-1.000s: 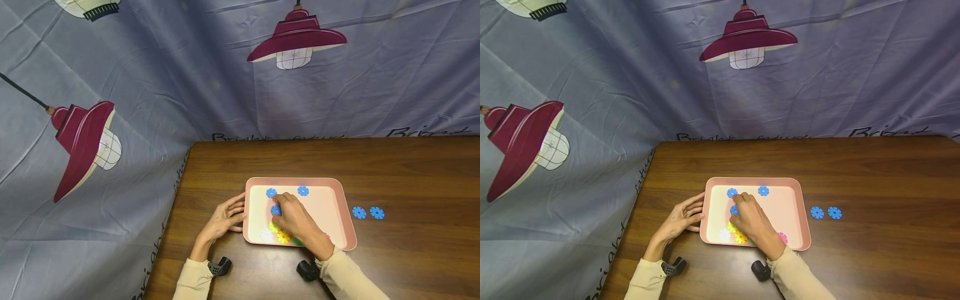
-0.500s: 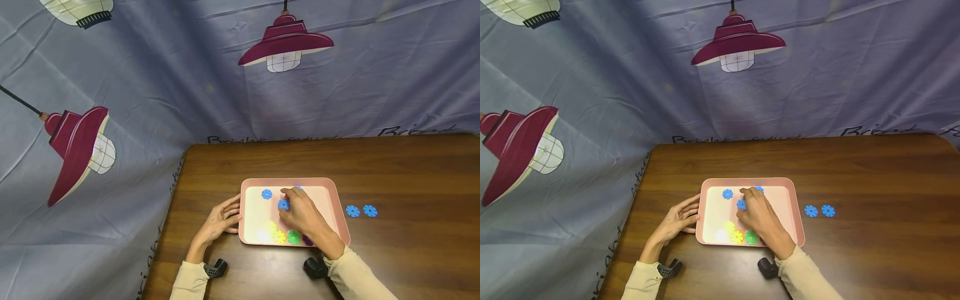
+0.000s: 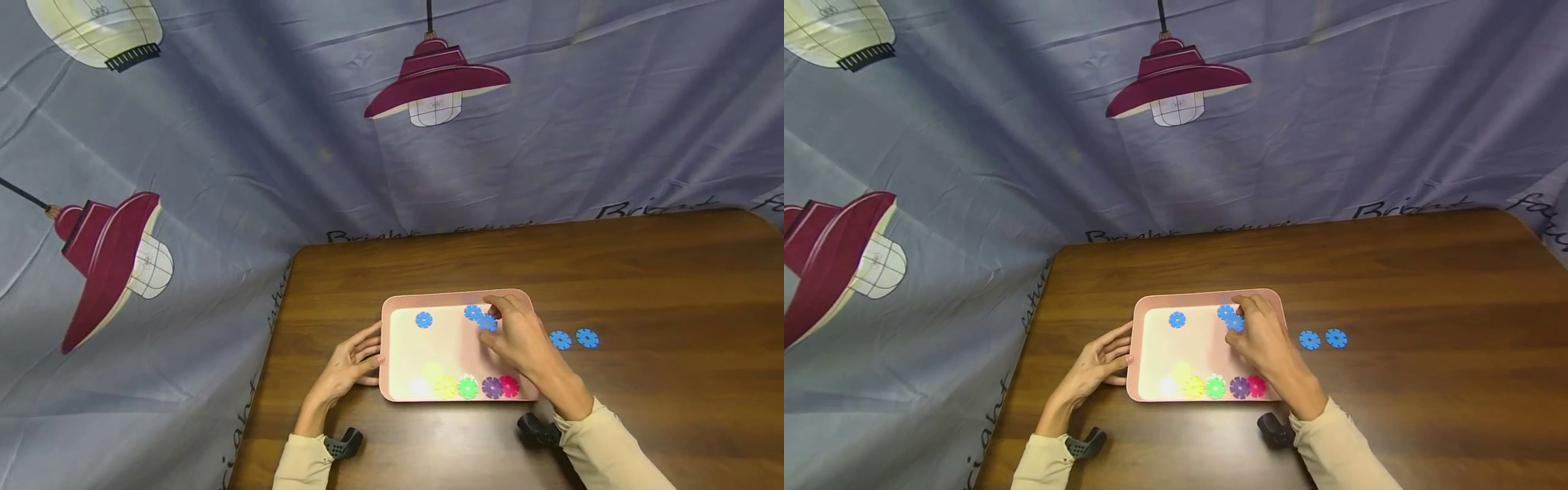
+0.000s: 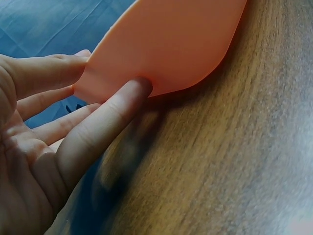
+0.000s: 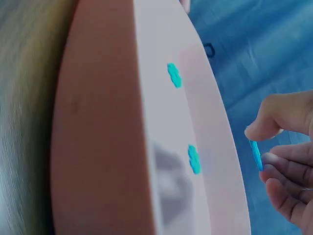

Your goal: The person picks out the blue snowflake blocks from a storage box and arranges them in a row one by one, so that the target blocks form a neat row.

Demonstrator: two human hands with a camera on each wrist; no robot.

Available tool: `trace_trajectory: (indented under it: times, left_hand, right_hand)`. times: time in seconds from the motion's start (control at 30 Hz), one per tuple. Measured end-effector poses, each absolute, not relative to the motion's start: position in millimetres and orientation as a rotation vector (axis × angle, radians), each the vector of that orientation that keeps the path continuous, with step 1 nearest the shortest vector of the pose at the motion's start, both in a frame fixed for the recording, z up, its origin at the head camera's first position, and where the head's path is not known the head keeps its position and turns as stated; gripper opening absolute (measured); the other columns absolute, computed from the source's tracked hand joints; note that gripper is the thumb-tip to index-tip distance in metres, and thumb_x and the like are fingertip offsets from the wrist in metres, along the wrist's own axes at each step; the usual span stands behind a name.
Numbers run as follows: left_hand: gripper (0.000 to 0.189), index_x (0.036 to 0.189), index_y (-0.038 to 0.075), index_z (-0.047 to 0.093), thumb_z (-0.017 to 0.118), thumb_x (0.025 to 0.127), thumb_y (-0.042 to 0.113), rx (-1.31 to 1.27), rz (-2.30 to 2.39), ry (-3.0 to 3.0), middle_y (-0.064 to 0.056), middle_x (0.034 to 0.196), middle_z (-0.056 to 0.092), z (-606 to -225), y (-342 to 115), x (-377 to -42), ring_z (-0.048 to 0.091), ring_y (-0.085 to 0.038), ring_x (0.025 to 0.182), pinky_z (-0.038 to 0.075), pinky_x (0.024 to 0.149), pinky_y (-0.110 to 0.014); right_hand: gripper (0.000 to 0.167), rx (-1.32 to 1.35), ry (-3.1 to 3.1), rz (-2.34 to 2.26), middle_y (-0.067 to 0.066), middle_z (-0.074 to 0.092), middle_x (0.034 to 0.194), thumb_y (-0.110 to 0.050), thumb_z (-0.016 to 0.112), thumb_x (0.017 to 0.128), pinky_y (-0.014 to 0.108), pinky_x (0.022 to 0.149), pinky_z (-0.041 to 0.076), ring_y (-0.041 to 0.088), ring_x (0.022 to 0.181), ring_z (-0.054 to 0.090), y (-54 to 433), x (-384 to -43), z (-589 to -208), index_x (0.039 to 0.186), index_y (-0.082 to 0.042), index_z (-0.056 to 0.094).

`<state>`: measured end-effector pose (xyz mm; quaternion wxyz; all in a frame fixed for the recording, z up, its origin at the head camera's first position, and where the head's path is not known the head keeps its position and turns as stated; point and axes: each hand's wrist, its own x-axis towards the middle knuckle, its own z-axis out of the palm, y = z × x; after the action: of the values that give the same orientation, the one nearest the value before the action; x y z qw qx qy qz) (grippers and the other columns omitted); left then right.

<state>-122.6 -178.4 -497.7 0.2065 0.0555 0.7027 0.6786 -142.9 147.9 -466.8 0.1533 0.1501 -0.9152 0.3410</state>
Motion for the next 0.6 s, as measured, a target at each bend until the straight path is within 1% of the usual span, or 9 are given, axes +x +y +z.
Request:
trace_trajectory:
  times: [0.17, 0.33, 0.5, 0.6]
  left_hand:
    - [0.066, 0.153, 0.009, 0.036, 0.063, 0.093, -0.002, 0.133, 1.889, 1.972, -0.029, 0.141, 0.045, -497, -181, -121, 0.051, -0.040, 0.124, 0.060, 0.069, -0.048]
    - [0.066, 0.153, 0.009, 0.035, 0.064, 0.094, 0.001, 0.147, 1.879, 1.968, -0.029, 0.142, 0.044, -500, -181, -121, 0.050, -0.040, 0.125, 0.060, 0.071, -0.048]
    - [0.066, 0.153, 0.011, 0.036, 0.065, 0.094, 0.004, 0.162, 1.871, 1.974, -0.029, 0.142, 0.044, -501, -180, -121, 0.050, -0.041, 0.126, 0.060, 0.071, -0.047]
    - [0.066, 0.153, 0.011, 0.035, 0.064, 0.095, 0.004, 0.172, 1.861, 1.978, -0.030, 0.142, 0.044, -500, -179, -120, 0.048, -0.042, 0.127, 0.060, 0.071, -0.047]
  right_hand:
    - [0.052, 0.369, -2.654, 0.978, 0.010, 0.063, 0.091, 0.002, 0.077, 0.066, 0.042, 0.068, 0.050, 0.026, 0.082, 0.061, 163, -142, -460, 0.116, 0.009, 0.063]
    - [0.052, 0.300, -2.637, 0.933, 0.011, 0.063, 0.088, 0.000, 0.077, 0.065, 0.041, 0.065, 0.048, 0.024, 0.076, 0.056, 182, -139, -456, 0.115, 0.008, 0.065]
    - [0.050, 0.229, -2.602, 0.899, 0.015, 0.063, 0.089, -0.001, 0.078, 0.066, 0.047, 0.066, 0.049, 0.029, 0.077, 0.060, 209, -137, -453, 0.112, 0.010, 0.065]
    - [0.052, 0.190, -2.602, 0.889, 0.017, 0.064, 0.089, -0.002, 0.080, 0.066, 0.049, 0.067, 0.049, 0.031, 0.078, 0.062, 226, -135, -451, 0.114, 0.011, 0.064]
